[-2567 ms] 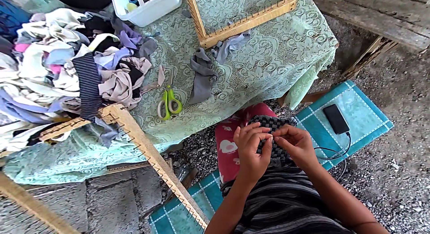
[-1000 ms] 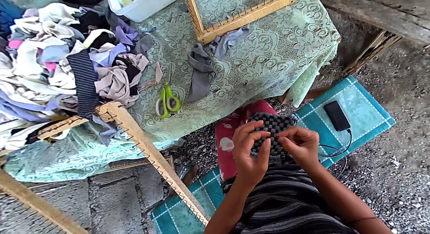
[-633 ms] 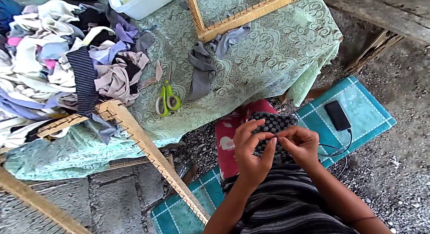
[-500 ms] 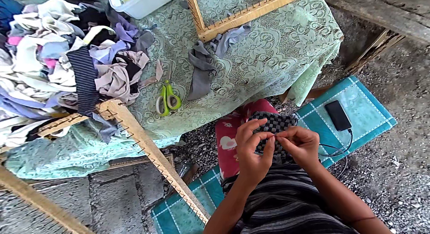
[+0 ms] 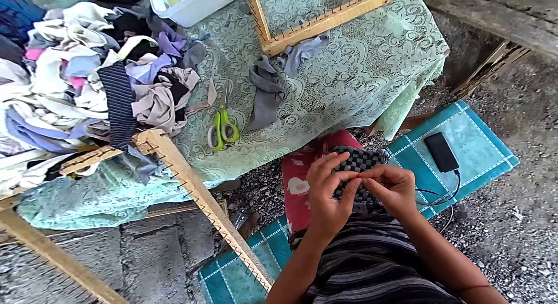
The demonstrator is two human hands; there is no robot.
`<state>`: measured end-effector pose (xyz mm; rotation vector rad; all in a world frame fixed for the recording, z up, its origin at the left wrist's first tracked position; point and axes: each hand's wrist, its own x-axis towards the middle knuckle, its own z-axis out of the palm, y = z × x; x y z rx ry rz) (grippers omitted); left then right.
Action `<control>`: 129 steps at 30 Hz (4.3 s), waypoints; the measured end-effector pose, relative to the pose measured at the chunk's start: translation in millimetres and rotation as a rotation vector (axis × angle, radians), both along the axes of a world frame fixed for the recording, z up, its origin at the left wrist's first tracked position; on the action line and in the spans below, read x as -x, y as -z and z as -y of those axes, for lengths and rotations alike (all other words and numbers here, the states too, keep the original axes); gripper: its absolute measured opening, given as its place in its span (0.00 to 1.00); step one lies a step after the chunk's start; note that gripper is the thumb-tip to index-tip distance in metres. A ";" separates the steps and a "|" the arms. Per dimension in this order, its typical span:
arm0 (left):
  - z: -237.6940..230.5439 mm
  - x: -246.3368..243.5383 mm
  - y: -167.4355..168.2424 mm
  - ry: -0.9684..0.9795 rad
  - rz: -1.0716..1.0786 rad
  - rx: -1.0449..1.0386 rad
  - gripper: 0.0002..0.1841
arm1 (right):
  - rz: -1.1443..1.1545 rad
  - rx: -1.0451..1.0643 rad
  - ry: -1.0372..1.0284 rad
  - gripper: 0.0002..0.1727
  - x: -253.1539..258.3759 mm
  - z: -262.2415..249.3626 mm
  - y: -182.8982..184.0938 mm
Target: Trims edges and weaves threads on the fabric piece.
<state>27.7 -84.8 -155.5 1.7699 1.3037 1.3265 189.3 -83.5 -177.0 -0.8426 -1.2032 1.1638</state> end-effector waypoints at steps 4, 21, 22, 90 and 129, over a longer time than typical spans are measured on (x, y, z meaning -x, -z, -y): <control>-1.2 4.1 0.5 0.018 -0.042 -0.017 0.10 | 0.016 0.013 0.004 0.05 -2.4 1.3 -2.1; -6.2 18.7 0.8 -0.059 -0.058 -0.031 0.13 | 0.009 0.093 -0.024 0.05 -3.6 -1.7 -2.9; -6.3 19.9 0.9 -0.069 -0.046 -0.044 0.13 | -0.006 0.103 -0.024 0.05 -4.1 -1.7 -2.2; -1.6 20.0 -13.2 0.022 -0.243 -0.067 0.09 | 0.214 0.003 -0.233 0.06 -2.4 -3.1 -5.3; 9.6 -0.4 2.9 -0.092 -0.108 -0.059 0.11 | -0.359 0.344 -0.205 0.06 11.5 0.9 -3.5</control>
